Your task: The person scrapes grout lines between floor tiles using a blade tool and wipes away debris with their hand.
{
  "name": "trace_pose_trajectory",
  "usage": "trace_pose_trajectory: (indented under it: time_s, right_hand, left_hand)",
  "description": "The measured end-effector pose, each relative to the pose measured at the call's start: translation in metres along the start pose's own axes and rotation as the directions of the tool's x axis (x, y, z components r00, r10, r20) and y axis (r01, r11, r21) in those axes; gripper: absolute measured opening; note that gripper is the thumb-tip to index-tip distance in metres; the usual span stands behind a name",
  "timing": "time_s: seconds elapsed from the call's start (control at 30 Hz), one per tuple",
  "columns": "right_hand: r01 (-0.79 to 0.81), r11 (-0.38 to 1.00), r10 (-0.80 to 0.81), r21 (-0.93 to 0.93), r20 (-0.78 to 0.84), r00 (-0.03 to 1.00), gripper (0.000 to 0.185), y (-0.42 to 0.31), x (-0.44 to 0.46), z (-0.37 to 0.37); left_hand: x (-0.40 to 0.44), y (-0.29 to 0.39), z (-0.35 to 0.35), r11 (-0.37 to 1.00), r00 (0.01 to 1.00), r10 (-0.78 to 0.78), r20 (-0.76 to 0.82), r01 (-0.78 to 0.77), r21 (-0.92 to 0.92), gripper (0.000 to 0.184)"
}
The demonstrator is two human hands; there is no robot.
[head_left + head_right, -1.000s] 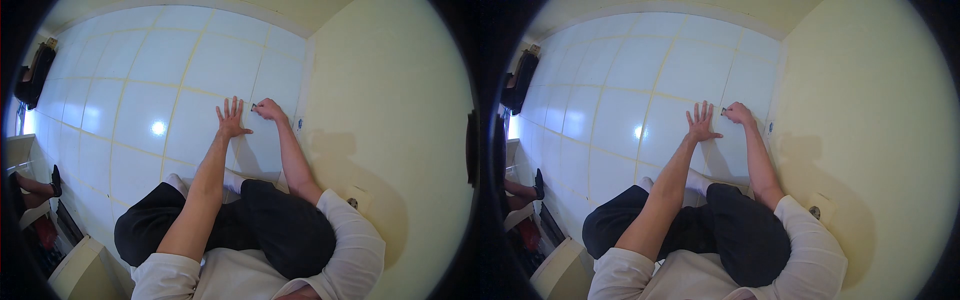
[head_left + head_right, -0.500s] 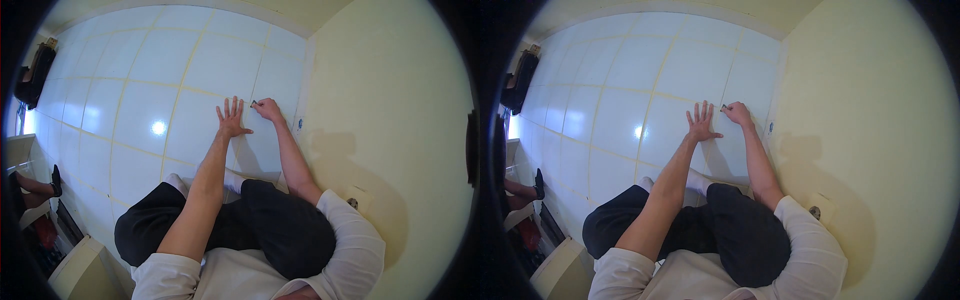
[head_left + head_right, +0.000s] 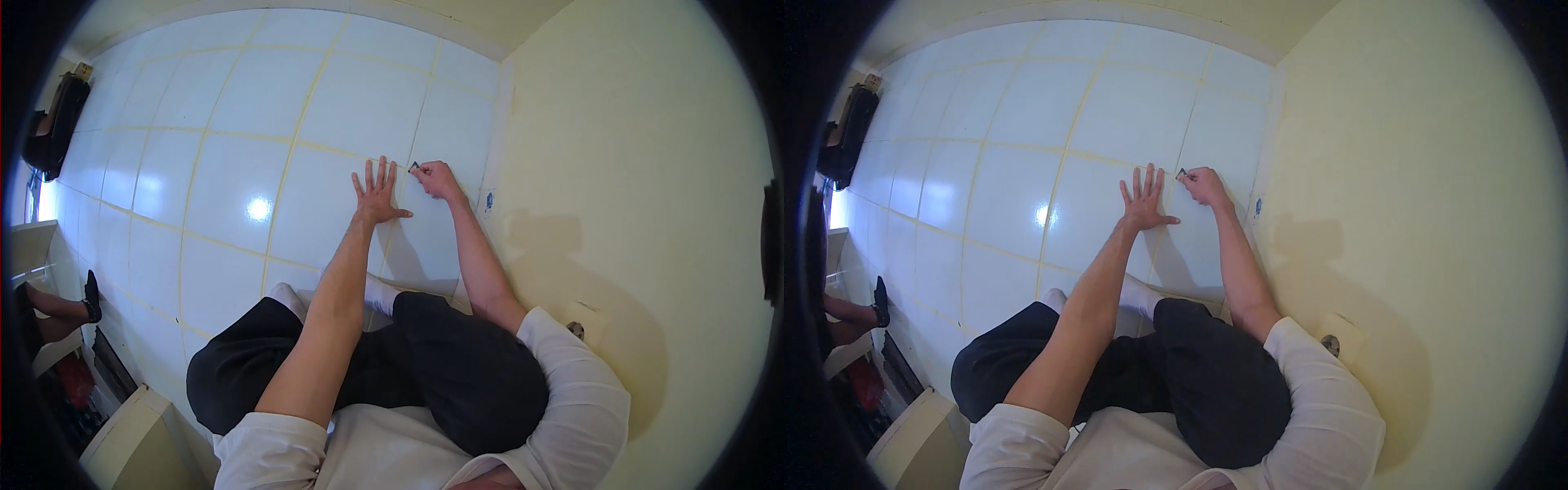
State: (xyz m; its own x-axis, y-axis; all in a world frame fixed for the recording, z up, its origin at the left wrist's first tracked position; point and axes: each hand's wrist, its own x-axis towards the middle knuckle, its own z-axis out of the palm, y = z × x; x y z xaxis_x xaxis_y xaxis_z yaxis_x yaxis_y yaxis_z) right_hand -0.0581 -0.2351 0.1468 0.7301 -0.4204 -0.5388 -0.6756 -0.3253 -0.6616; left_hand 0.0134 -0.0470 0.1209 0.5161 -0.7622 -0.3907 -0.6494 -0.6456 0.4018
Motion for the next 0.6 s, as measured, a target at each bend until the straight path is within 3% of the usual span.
trace_pose_trajectory:
  time_s: [0.07,0.27,0.37,0.47,0.57,0.6]
  right_hand:
    - [0.034,0.999,-0.034,0.001,0.04,0.999,0.037,-0.0009,-0.0027,0.0007]
    - [-0.002,0.991,0.012,0.131,-0.075,0.997,0.039,0.0014,-0.0051,0.0092]
    - [0.008,0.991,-0.022,0.134,0.102,0.995,0.041,0.0036,-0.0049,-0.0007]
    - [0.015,0.983,-0.013,0.184,-0.016,1.0,0.041,0.002,-0.0097,0.0067]
    - [0.002,0.989,-0.017,0.15,0.097,0.995,0.041,0.0022,-0.0053,0.0057]
    - [0.013,0.987,-0.023,0.163,0.064,0.998,0.042,0.0042,-0.0045,0.0071]
  left_hand:
    - [-0.0003,0.0005,-0.0005,1.0,1.0,0.0,0.001,0.0,0.004,0.145]
    - [0.001,-0.0002,-0.0007,1.0,1.0,-0.006,0.001,0.006,0.015,0.146]
    - [0.0004,-0.0003,-0.0015,1.0,1.0,-0.004,0.009,0.004,0.014,0.146]
    - [0.0002,-0.0003,-0.001,1.0,1.0,-0.001,0.004,0.001,0.014,0.146]
    - [0.0002,0.0,-0.0025,1.0,1.0,-0.005,0.006,0.005,0.014,0.146]
    - [0.0002,0.0003,-0.0026,1.0,1.0,-0.007,0.008,0.007,0.014,0.146]
